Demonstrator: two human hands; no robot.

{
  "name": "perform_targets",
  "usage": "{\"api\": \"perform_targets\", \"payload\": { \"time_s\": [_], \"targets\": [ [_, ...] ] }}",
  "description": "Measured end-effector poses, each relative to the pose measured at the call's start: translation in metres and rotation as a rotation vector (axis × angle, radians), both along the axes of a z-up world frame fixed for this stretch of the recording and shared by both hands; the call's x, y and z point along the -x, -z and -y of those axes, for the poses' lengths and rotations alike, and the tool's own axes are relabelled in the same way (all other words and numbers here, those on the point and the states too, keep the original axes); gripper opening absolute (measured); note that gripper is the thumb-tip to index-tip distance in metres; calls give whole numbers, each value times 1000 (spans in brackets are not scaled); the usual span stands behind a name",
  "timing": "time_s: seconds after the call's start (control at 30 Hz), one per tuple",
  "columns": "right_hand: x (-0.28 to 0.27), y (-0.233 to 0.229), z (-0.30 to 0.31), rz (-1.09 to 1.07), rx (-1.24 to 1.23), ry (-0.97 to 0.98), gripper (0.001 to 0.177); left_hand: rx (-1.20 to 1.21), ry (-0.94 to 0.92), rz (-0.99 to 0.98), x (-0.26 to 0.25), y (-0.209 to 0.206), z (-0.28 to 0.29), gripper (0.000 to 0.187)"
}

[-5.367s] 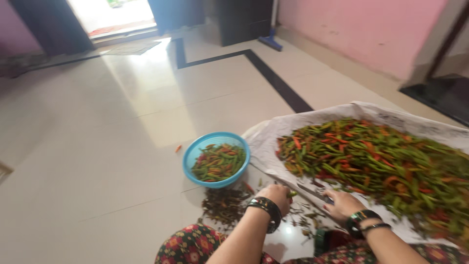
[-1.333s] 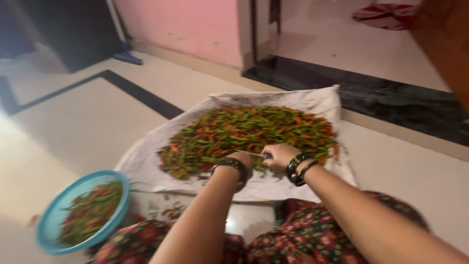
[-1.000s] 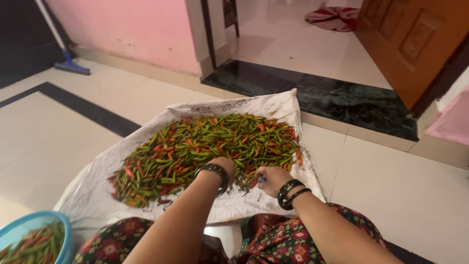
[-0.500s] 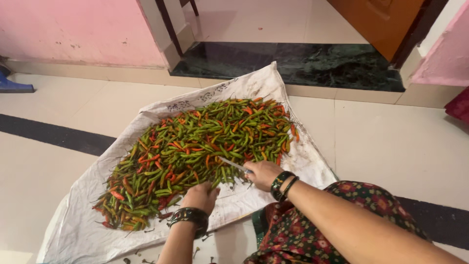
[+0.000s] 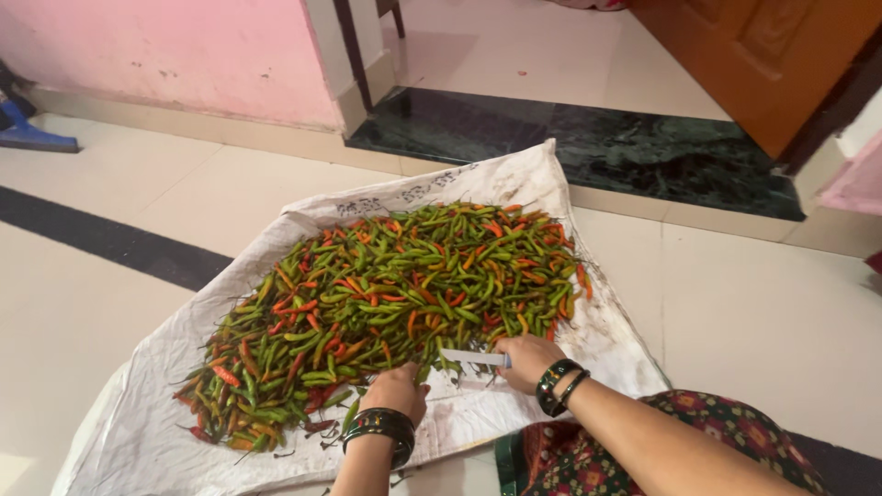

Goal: The person trims the stems off chili peppers from a pile on a sheet using a knife and places the prepped peppers into a plastic basket.

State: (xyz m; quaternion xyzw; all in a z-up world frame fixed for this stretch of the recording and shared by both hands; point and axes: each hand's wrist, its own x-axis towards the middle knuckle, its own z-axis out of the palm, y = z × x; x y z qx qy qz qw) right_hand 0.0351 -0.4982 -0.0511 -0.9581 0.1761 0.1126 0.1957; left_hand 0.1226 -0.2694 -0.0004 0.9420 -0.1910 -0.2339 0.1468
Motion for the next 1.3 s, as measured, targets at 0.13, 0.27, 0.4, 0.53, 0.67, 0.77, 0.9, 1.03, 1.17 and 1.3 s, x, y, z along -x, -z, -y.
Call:
{"api": "perform_targets", "payload": {
  "time_s": [0.13, 0.27, 0.4, 0.53, 0.67, 0.77, 0.9, 1.03, 1.17, 1.3],
  "targets": [
    [-12, 31, 11, -27, -20, -15, 21, -52, 5, -60, -10, 16, -5, 30],
    [-27, 40, 10, 68, -48, -42, 24, -51, 16, -101, -19, 48, -10, 30],
    [-36, 19, -19, -137, -139, -53, 28, 17, -93, -92, -26, 81, -4, 33],
    [-39, 10, -54, -147, -71, -173, 44, 11, -103, -37, -31, 99, 5, 37],
    [-37, 6, -61, -89, -67, -152, 49, -9, -126, -40, -27, 91, -7, 44],
    [-34, 8, -59, -152, -83, -77, 41, -3, -121, -56, -23, 77, -2, 45],
    [-29, 46, -50, 55, -87, -32, 25, 38, -53, -52, -12, 75, 3, 36],
    [-26, 50, -41, 128, -97, -42, 27, 90, -63, -6, -6, 83, 7, 36],
    [-18, 7, -45, 87, -367, 86, 20, 312, -135, -129, -8, 97, 17, 32],
    [-12, -18, -53, 262, -453, 86, 30, 632, -290, -586, -6, 102, 27, 28]
  ]
}}
